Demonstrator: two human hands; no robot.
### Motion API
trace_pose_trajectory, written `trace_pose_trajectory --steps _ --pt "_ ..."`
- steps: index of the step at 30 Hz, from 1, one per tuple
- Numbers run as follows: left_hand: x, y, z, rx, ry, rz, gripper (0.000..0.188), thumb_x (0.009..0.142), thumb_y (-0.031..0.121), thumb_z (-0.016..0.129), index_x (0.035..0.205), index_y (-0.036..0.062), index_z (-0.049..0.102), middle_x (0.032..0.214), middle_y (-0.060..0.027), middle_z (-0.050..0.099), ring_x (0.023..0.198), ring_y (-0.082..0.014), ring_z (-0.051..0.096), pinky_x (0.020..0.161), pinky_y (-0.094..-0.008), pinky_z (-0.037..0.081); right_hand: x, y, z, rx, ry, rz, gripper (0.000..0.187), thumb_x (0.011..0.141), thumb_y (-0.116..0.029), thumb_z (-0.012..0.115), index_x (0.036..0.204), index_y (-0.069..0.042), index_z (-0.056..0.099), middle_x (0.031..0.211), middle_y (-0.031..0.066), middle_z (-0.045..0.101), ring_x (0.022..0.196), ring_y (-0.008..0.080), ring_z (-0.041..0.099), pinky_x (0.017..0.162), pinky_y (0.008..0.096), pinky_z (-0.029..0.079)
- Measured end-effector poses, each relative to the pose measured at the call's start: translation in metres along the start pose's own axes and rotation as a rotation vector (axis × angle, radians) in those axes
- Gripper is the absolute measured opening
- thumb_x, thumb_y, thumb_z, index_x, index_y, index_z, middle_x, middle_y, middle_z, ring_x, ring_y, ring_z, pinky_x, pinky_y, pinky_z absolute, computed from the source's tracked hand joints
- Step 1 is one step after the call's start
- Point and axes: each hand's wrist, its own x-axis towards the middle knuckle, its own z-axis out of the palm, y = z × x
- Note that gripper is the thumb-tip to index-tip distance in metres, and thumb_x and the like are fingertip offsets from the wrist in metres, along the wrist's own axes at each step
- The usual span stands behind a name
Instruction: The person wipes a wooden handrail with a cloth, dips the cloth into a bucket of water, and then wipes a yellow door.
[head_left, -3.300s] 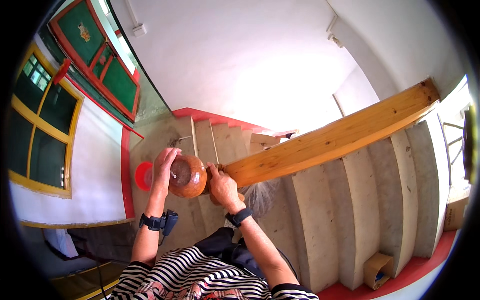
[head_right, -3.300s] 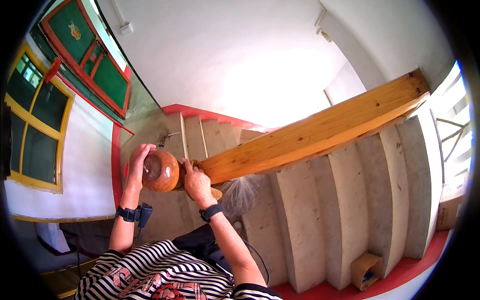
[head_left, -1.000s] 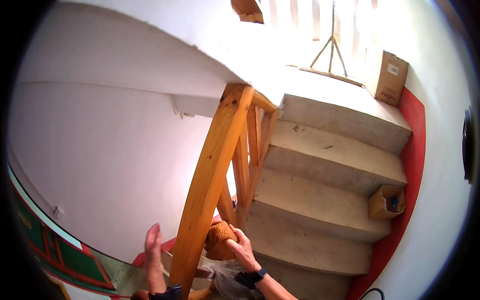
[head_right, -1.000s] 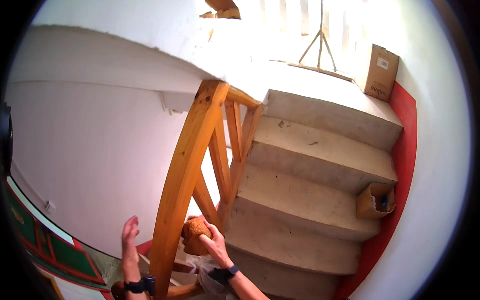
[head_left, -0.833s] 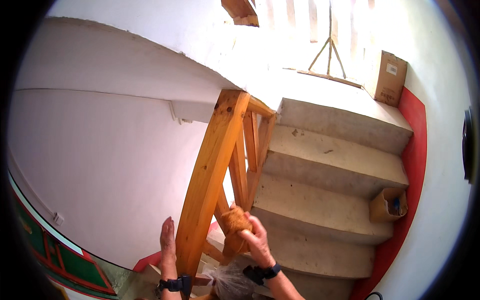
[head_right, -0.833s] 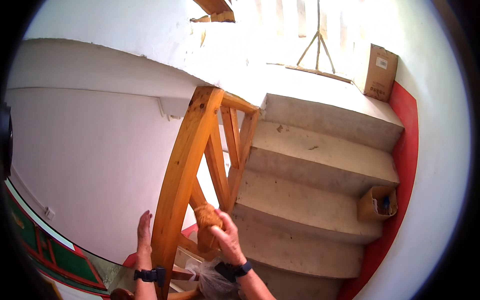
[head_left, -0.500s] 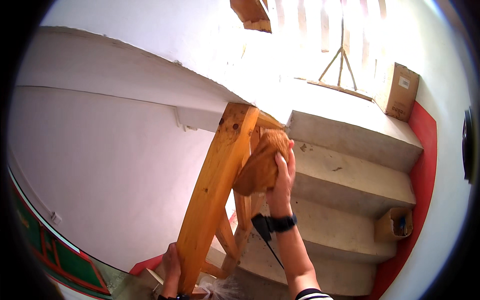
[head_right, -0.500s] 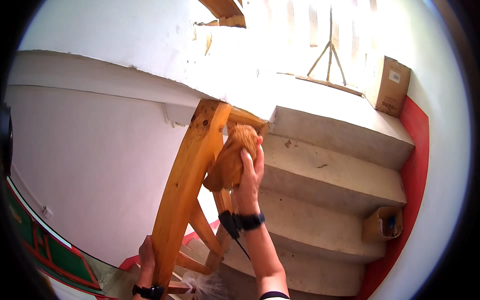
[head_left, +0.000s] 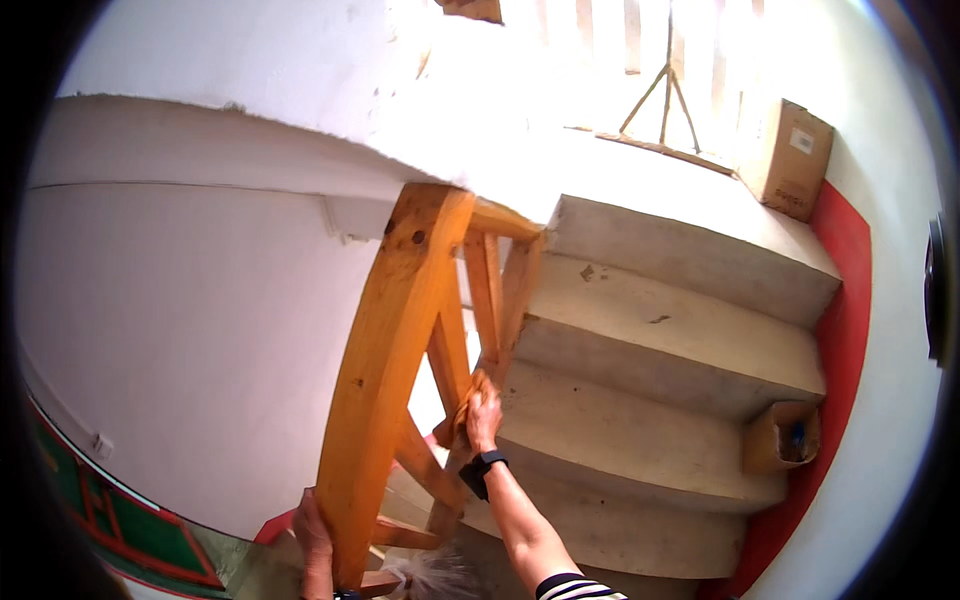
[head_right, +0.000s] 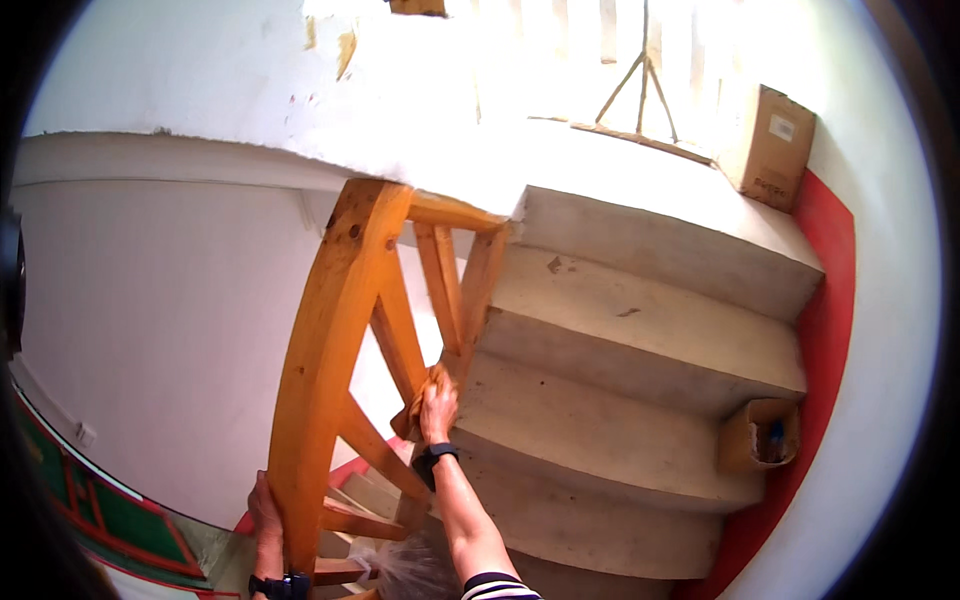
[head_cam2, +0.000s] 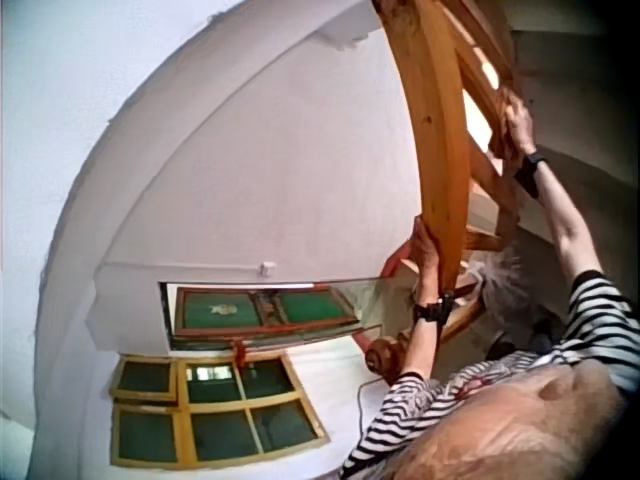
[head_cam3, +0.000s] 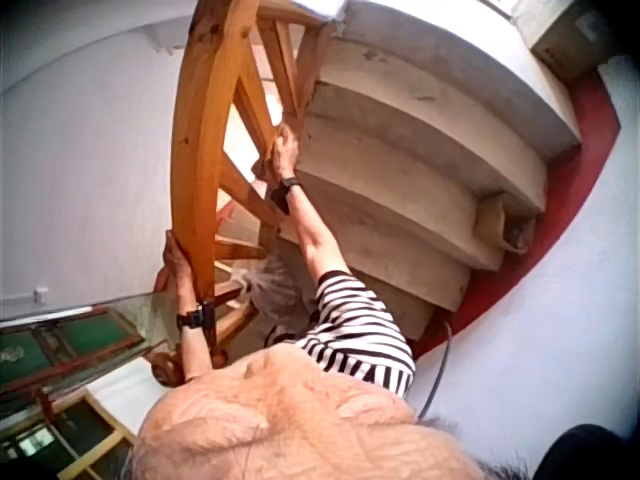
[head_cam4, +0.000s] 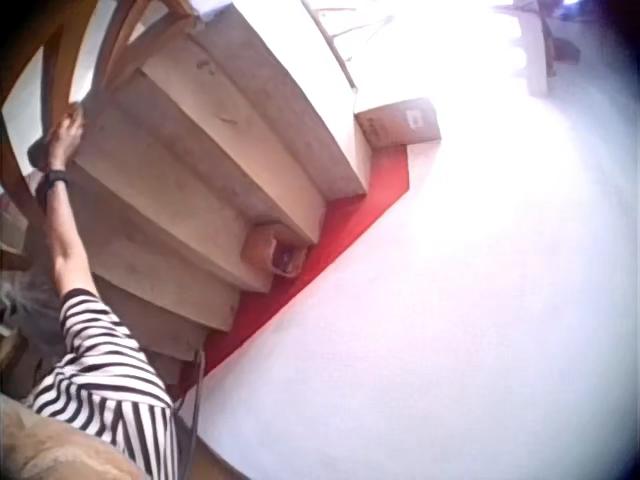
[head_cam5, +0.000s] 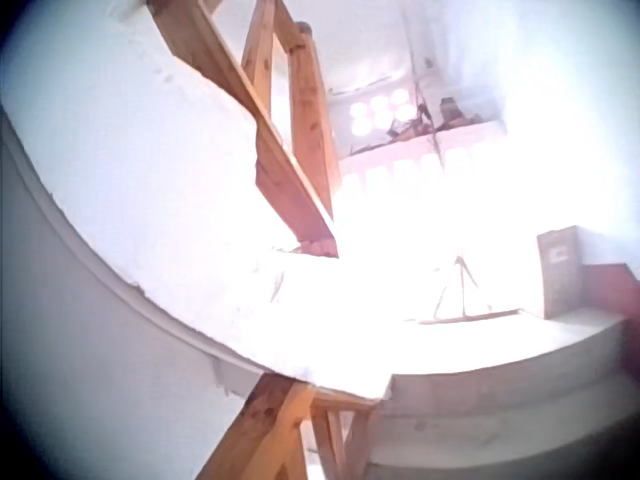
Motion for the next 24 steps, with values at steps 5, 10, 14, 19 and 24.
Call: trace_pose_trajectory --steps 5,10,14,19,24 --pt "0.002 -0.007 0.005 -0.238 0.052 0.142 0.051 0.093 0.042 0.029 0.081 0.0 0.056 0.073 -0.0146 0.058 0.067 -0.0254 0.051 0.065 -0.0366 0.041 -0.046 0.077 -0.016 0.225 -0.456 0.156 0.031 0.082 -0.021 0.054 0.106 -0.001 0.056 0.09 0.0072 0.062 0.078 0.0166 0.058 0.07 0.0281 0.047" --pt "0.002 -0.011 0.006 -0.291 0.043 0.169 0.048 0.092 0.041 0.033 0.08 -0.0001 0.055 0.069 -0.0104 0.054 0.068 -0.0192 0.048 0.065 -0.0329 0.04 -0.14 0.044 -0.084 0.53 -0.751 0.327 0.036 0.085 -0.022 0.059 0.109 0.003 0.054 0.094 0.0043 0.059 0.086 0.0097 0.055 0.076 0.0219 0.044" --pt "0.0 -0.014 0.006 -0.362 0.032 0.126 0.044 0.092 0.038 0.036 0.082 -0.0002 0.055 0.07 -0.0093 0.054 0.069 -0.0168 0.047 0.066 -0.0319 0.04 -0.191 -0.002 -0.146 0.495 -0.956 0.417 0.044 0.083 -0.022 0.062 0.117 0.003 0.05 0.106 0.0054 0.056 0.094 0.0094 0.052 0.082 0.0208 0.042" --pt "0.015 -0.043 0.005 -0.334 0.098 0.142 0.044 0.092 0.037 0.038 0.086 -0.0017 0.057 0.079 -0.013 0.061 0.073 -0.0217 0.054 0.07 -0.035 0.043 -0.258 -0.048 -0.199 0.551 -1.202 0.389 0.062 0.082 -0.042 0.058 0.124 0.0 0.042 0.119 0.0163 0.05 0.11 0.0266 0.048 0.098 0.0393 0.037" --pt "0.001 -0.014 0.009 -0.131 0.059 0.228 0.045 0.092 0.042 0.032 0.09 0.0052 0.058 0.083 -0.0187 0.061 0.08 -0.0389 0.056 0.068 -0.042 0.044 -0.254 -0.092 -0.212 0.462 -1.088 0.246 0.039 0.082 -0.008 0.063 0.118 0.002 0.051 0.114 0.0051 0.055 0.105 0.0114 0.049 0.092 0.0247 0.039"
